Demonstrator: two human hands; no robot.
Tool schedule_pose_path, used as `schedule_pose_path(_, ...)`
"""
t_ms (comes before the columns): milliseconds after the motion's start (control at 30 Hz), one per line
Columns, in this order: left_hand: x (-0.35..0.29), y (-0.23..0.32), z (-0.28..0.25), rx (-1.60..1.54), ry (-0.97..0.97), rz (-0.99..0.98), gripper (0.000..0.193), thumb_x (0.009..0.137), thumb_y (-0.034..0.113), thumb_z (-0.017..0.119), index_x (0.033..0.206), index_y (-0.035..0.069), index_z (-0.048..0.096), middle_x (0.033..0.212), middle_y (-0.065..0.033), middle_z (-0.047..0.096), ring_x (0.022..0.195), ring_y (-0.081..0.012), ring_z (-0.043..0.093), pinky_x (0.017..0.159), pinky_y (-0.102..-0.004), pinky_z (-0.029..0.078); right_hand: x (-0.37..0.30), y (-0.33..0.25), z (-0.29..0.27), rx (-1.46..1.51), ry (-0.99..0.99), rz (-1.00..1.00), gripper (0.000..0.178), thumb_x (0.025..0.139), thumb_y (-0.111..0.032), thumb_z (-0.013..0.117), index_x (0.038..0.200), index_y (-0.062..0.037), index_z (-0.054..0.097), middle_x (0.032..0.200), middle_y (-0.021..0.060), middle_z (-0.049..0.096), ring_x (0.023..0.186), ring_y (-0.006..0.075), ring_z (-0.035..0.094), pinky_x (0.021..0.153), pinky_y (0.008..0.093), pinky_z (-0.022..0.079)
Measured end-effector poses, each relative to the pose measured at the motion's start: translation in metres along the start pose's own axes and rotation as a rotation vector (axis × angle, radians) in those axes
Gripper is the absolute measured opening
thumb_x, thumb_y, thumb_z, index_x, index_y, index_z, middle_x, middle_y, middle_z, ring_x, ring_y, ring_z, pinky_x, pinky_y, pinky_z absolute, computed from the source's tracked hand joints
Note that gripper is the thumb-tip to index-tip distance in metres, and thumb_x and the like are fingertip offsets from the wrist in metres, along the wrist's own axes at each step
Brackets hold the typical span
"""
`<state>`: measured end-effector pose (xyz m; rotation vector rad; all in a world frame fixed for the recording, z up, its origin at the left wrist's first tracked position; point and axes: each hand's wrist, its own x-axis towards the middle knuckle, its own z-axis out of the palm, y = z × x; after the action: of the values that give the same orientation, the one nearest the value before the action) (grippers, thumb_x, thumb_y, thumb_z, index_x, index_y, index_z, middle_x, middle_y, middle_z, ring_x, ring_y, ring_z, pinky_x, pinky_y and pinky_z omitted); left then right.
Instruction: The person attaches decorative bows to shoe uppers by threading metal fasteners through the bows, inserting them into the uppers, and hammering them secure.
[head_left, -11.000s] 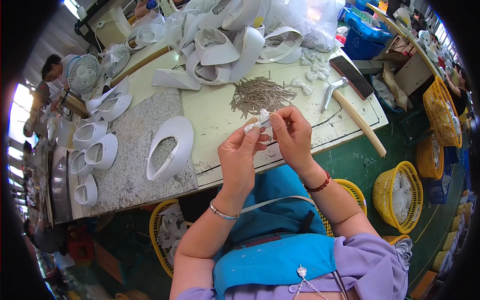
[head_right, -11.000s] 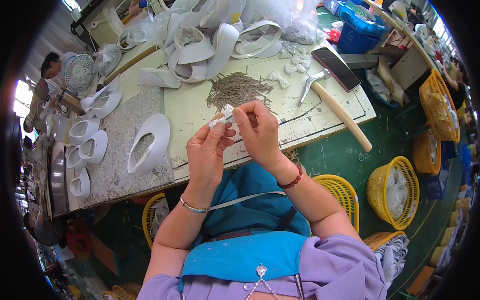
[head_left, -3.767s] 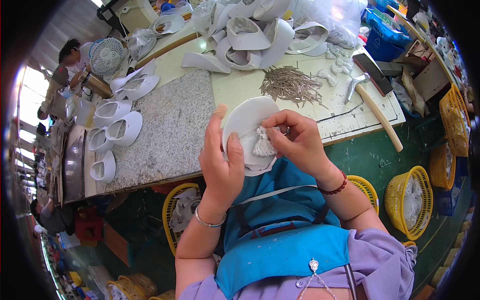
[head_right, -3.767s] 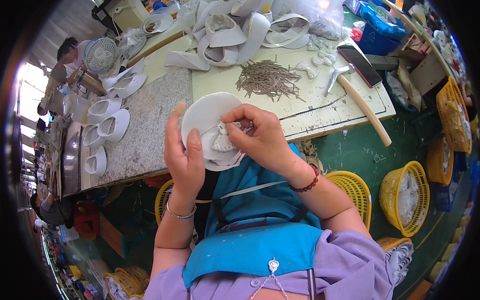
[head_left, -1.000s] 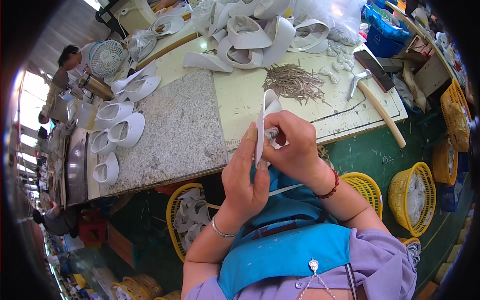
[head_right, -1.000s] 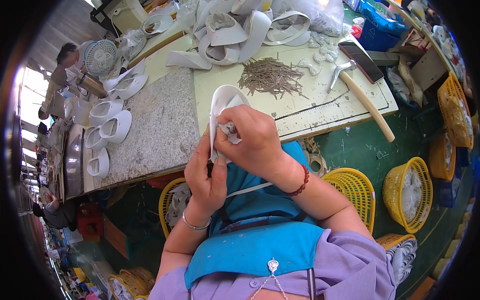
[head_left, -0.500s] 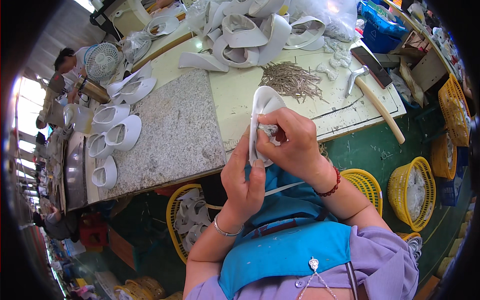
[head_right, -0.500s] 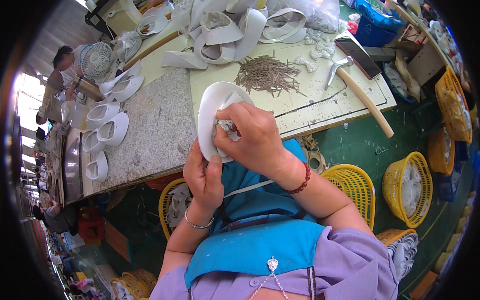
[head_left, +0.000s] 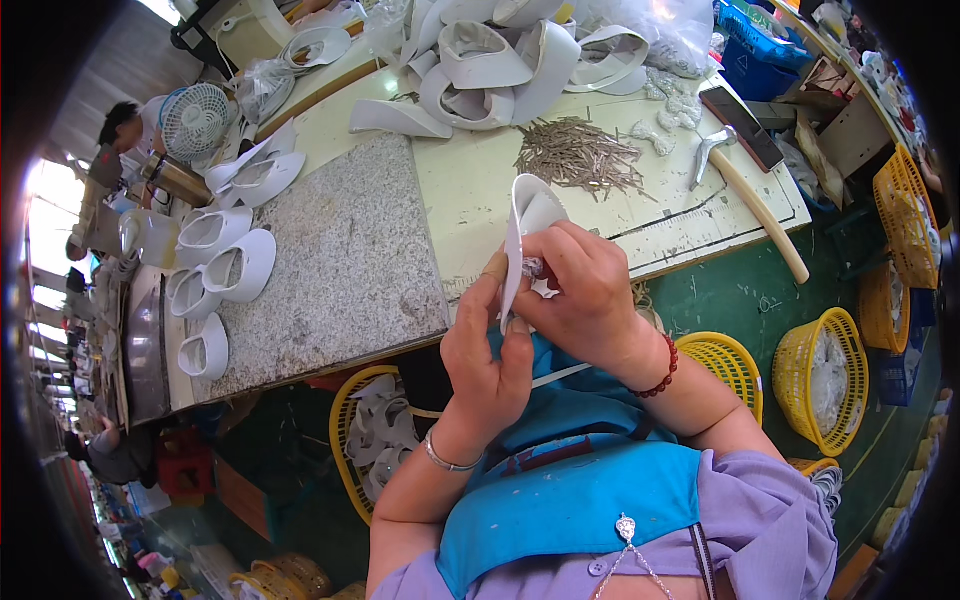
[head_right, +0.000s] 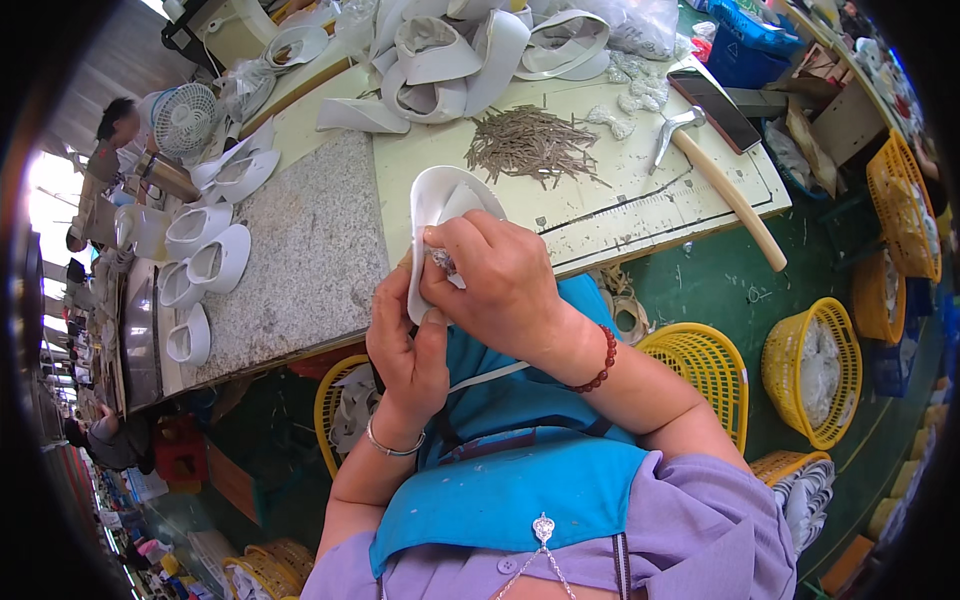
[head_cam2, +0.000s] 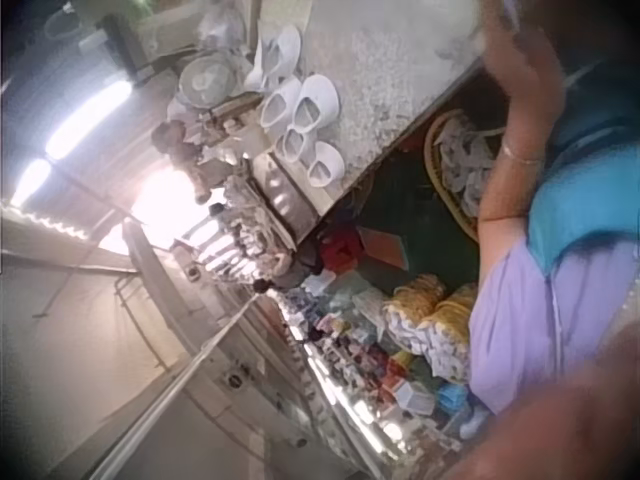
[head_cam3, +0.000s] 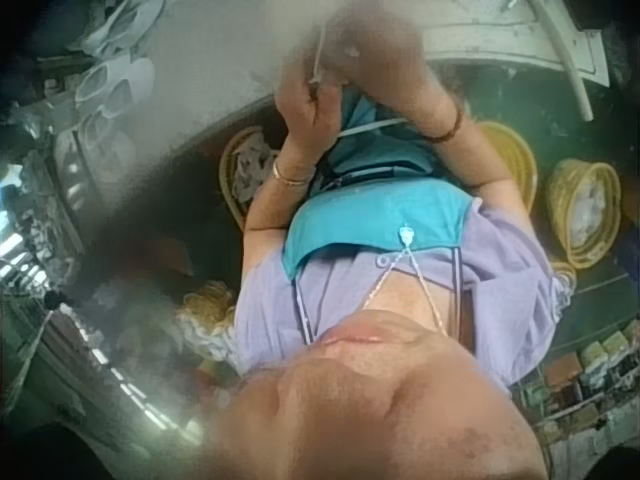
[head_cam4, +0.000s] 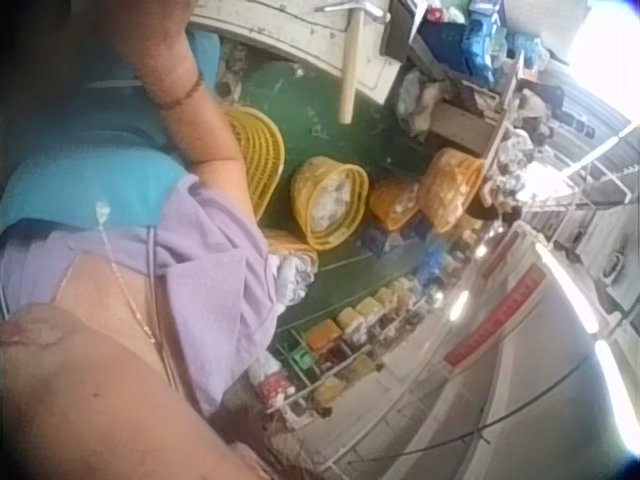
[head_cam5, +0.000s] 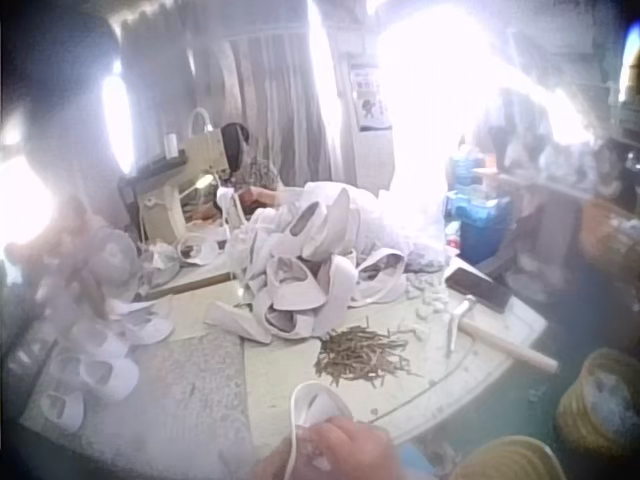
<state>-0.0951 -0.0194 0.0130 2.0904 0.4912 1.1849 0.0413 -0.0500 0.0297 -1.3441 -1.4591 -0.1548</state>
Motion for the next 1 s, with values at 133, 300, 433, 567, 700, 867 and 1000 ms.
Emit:
schedule_pose_path(133, 0.006, 0.002, -0.002, -0.156, 0.086, -0.132, 0.043, 0.091, 0.011, 0.045, 0.129, -0.007, 0.039, 0.118, -0.0166, 0.052, 0.102, -0.0208, 0.055, 0.087, -0.0304, 0.043, 0.005, -0.001, 0.0, 0.085, 0.001, 0.066, 0.02, 0.065, -0.003, 0.068, 0.083, -0.0034, 0.059, 0.067, 0.0074, 0.055, 0.052, 0.022, 0.056, 0.046, 0.0312, 0.045)
schedule_pose_path(300, 0.013, -0.004, 0.001, -0.083, 0.345, -0.01, 0.034, 0.093, 0.005, 0.042, 0.126, -0.004, 0.043, 0.123, -0.0144, 0.051, 0.104, -0.0153, 0.052, 0.087, -0.0296, 0.044, 0.004, -0.002, -0.009, 0.251, -0.048, 0.18, 0.023, 0.067, -0.002, 0.069, 0.089, -0.0028, 0.061, 0.074, 0.0067, 0.06, 0.05, 0.0141, 0.054, 0.047, 0.0254, 0.045)
schedule_pose_path(433, 0.015, 0.001, -0.014, 0.223, 0.085, 0.063, 0.027, 0.087, 0.002, 0.052, 0.114, -0.001, 0.055, 0.102, -0.0181, 0.062, 0.085, -0.023, 0.063, 0.073, -0.0302, 0.05, 0.004, -0.003, -0.01, 0.284, -0.052, 0.138, 0.025, 0.068, -0.003, 0.069, 0.092, -0.0025, 0.061, 0.075, 0.0065, 0.06, 0.05, 0.013, 0.054, 0.047, 0.0249, 0.045)
schedule_pose_path(567, 0.019, 0.002, -0.01, 0.077, 0.161, -0.026, 0.019, 0.081, 0.003, 0.064, 0.099, 0.0, 0.063, 0.087, -0.0126, 0.066, 0.077, -0.0184, 0.063, 0.068, -0.027, 0.049, 0.004, -0.005, -0.015, 0.31, -0.094, 0.11, 0.026, 0.068, -0.002, 0.069, 0.093, -0.0017, 0.061, 0.075, 0.0074, 0.059, 0.052, 0.0145, 0.055, 0.048, 0.0254, 0.046)
schedule_pose_path(700, 0.021, 0.007, -0.013, 0.123, 0.13, -0.015, 0.018, 0.078, 0.002, 0.067, 0.096, 0.001, 0.064, 0.085, -0.0101, 0.066, 0.077, -0.0142, 0.063, 0.068, -0.0245, 0.049, 0.005, -0.004, -0.018, 0.312, -0.161, 0.083, 0.028, 0.069, -0.001, 0.067, 0.096, -0.0012, 0.06, 0.075, 0.009, 0.057, 0.057, 0.0172, 0.057, 0.051, 0.0263, 0.047)
schedule_pose_path(867, 0.024, 0.011, -0.013, 0.157, 0.115, 0.007, 0.017, 0.076, 0.001, 0.067, 0.093, 0.0, 0.065, 0.085, -0.0111, 0.066, 0.075, -0.0167, 0.064, 0.066, -0.0259, 0.049, 0.007, -0.004, -0.025, 0.297, -0.234, 0.057, 0.03, 0.069, -0.001, 0.066, 0.098, -0.0012, 0.059, 0.075, 0.0101, 0.056, 0.058, 0.0213, 0.058, 0.052, 0.0293, 0.048)
schedule_pose_path(1000, 0.023, 0.012, -0.013, 0.117, 0.115, -0.009, 0.017, 0.076, 0.0, 0.067, 0.093, 0.0, 0.067, 0.085, -0.0127, 0.066, 0.076, -0.0175, 0.064, 0.066, -0.0264, 0.049, 0.006, 0.002, -0.026, 0.245, -0.243, 0.009, 0.027, 0.068, -0.005, 0.068, 0.094, -0.0031, 0.059, 0.073, 0.0096, 0.057, 0.058, 0.0243, 0.058, 0.052, 0.0319, 0.048)
